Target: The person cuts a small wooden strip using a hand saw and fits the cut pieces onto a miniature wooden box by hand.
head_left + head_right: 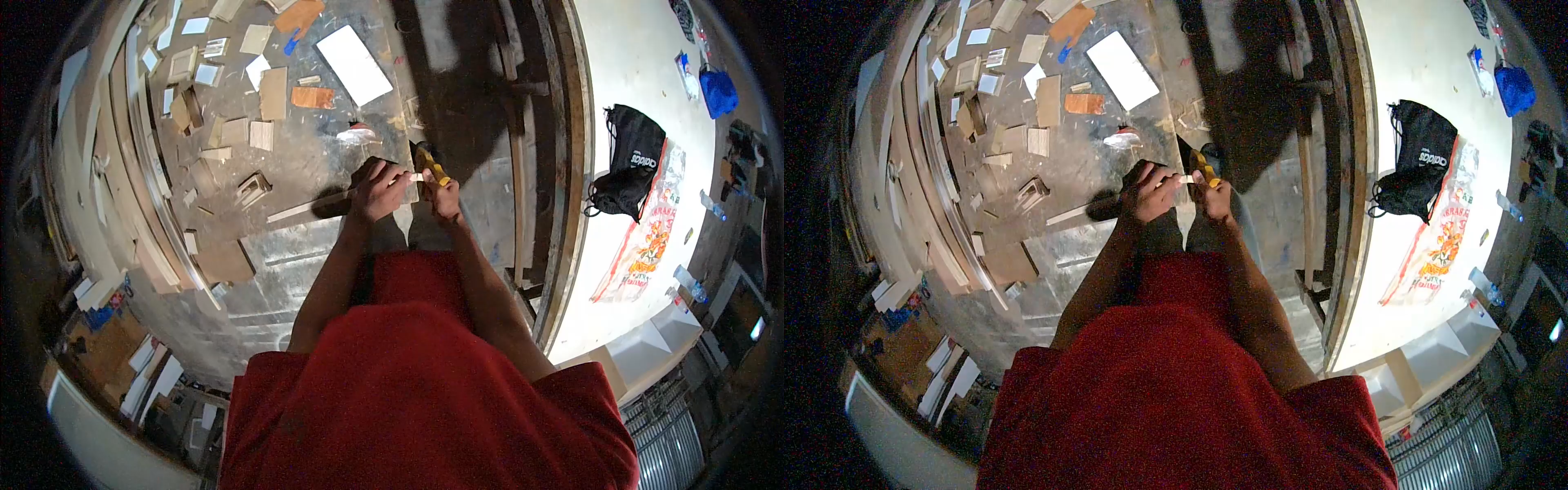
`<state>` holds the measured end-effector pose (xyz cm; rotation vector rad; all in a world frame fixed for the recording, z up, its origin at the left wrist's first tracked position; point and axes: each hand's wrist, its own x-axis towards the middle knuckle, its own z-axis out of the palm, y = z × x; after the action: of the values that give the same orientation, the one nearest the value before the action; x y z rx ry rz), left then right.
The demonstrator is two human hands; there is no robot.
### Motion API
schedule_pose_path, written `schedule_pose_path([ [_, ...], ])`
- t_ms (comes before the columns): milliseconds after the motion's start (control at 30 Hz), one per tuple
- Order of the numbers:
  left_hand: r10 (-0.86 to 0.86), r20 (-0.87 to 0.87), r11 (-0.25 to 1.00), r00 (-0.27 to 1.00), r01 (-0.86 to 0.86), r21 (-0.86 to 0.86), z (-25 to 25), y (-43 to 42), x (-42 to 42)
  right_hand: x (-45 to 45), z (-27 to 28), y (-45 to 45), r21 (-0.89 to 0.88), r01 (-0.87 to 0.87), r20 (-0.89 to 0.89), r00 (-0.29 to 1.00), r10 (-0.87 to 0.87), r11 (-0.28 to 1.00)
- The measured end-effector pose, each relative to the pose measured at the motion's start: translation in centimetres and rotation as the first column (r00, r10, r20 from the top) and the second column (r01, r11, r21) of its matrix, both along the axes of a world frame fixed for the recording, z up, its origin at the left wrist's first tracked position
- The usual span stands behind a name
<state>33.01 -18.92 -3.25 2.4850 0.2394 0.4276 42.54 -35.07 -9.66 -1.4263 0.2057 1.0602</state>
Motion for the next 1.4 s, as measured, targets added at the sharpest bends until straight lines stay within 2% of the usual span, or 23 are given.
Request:
schedule_pose_path([
  [233, 0.004, -0.015, 1.000, 1.000, -0.004, 0.014, 0.8, -0.1, 0.0, -1.0, 0.7, 0.4, 0.029, 0.134, -0.047, 0.990, -0.133, 0.991],
  [333, 0.024, -0.068, 0.997, 0.997, -0.019, 0.070, 1.4, -0.2, -0.1, -0.8, 1.8, 0.9, 0.023, 0.151, 0.000, 0.988, -0.151, 0.988],
  [433, 0.050, -0.058, 0.998, 0.997, -0.047, 0.052, 1.0, -0.9, -0.1, 0.1, 3.2, 1.0, -0.097, 0.099, 0.119, 0.989, -0.088, 0.990],
  [500, 0.149, -0.183, 0.988, 0.972, -0.152, 0.000, 1.1, -2.2, 0.3, 1.3, 3.9, 0.3, -0.186, -0.051, 0.274, 0.956, 0.102, 0.981],
  [633, 0.161, -0.195, 0.974, 0.968, -0.187, -0.125, 3.2, -3.8, 0.9, 1.8, 6.0, -1.3, -0.163, -0.052, 0.228, 0.970, 0.089, 0.985],
  [667, 0.172, -0.246, 0.903, 0.954, -0.252, -0.348, 2.6, -4.8, 0.9, 1.9, 7.2, -1.3, -0.089, -0.001, 0.181, 0.983, 0.017, 0.996],
  [700, 0.171, -0.242, 0.904, 0.955, -0.250, -0.347, 2.3, -5.4, 0.7, 2.0, 7.6, -1.6, -0.017, 0.055, 0.129, 0.990, -0.052, 0.998],
  [767, 0.173, -0.238, 0.747, 0.956, -0.285, -0.601, 1.6, -6.1, 0.3, 2.4, 7.9, -1.8, 0.012, 0.108, 0.092, 0.990, -0.109, 0.994],
  [800, 0.173, -0.236, 0.748, 0.956, -0.284, -0.599, 2.4, -5.9, 0.4, 2.6, 7.3, -2.2, -0.023, 0.076, 0.064, 0.995, -0.074, 0.997],
  [867, 0.114, -0.358, 0.610, 0.927, -0.350, -0.711, 4.7, -5.1, 0.4, 2.6, 6.0, -2.8, -0.057, 0.042, 0.035, 0.999, -0.040, 0.997],
  [900, 0.115, -0.354, 0.610, 0.928, -0.347, -0.712, 4.9, -5.2, 0.2, 3.0, 5.1, -2.8, -0.035, 0.116, 0.150, 0.983, -0.110, 0.993],
  [933, 0.119, -0.206, 0.662, 0.971, -0.232, -0.712, 4.9, -5.1, -0.3, 3.3, 4.2, -2.9, -0.002, 0.186, 0.260, 0.949, -0.179, 0.983],
  [967, 0.113, -0.054, 0.716, 0.992, -0.119, -0.688, 4.9, -4.8, -0.9, 4.6, 3.9, -4.7, 0.130, 0.238, 0.131, 0.958, -0.254, 0.963],
  [1000, 0.078, -0.152, 0.700, 0.985, -0.162, -0.695, 7.5, -4.0, -1.8, 6.0, 3.8, -6.4, 0.241, 0.304, -0.014, 0.951, -0.310, 0.921],
  [1067, 0.105, -0.222, 0.688, 0.969, -0.232, -0.688, 8.6, -2.9, -4.2, 7.0, 9.1, -5.2, -0.018, 0.299, 0.088, 0.951, -0.297, 0.954],
  [1100, 0.123, -0.291, 0.665, 0.949, -0.297, -0.685, 9.1, -2.8, -5.4, 7.1, 10.6, -5.3, -0.021, 0.297, 0.088, 0.952, -0.295, 0.955],
  [1167, 0.214, -0.265, 0.467, 0.940, -0.336, -0.818, 10.2, -2.1, -7.6, 7.2, 12.8, -5.7, -0.191, 0.068, 0.150, 0.988, -0.040, 0.979],
  [1200, 0.286, -0.182, 0.596, 0.941, -0.323, -0.735, 11.0, -1.0, -8.7, 6.8, 12.7, -5.7, -0.153, 0.095, 0.157, 0.985, -0.071, 0.984],
  [1233, 0.439, -0.164, 0.559, 0.883, -0.412, -0.720, 11.9, -0.3, -10.1, 6.4, 13.8, -5.3, -0.146, 0.091, 0.159, 0.985, -0.068, 0.985],
  [1300, 0.557, -0.107, 0.625, 0.824, -0.500, -0.600, 12.0, 3.0, -14.8, 5.2, 17.5, -4.0, -0.113, 0.159, 0.182, 0.974, -0.137, 0.981],
  [1333, 0.589, -0.132, 0.689, 0.797, -0.581, -0.433, 12.5, 5.2, -17.5, 4.7, 18.1, -4.1, -0.099, 0.184, 0.188, 0.969, -0.164, 0.978],
  [1367, 0.678, -0.098, 0.591, 0.729, -0.619, -0.518, 12.4, 7.4, -20.1, 4.2, 19.0, -4.0, -0.098, 0.184, 0.188, 0.969, -0.163, 0.978],
  [1400, 0.683, -0.018, 0.695, 0.731, -0.656, -0.295, 11.1, 10.9, -24.1, 3.8, 20.2, -3.7, -0.087, 0.173, 0.172, 0.973, -0.156, 0.981],
])
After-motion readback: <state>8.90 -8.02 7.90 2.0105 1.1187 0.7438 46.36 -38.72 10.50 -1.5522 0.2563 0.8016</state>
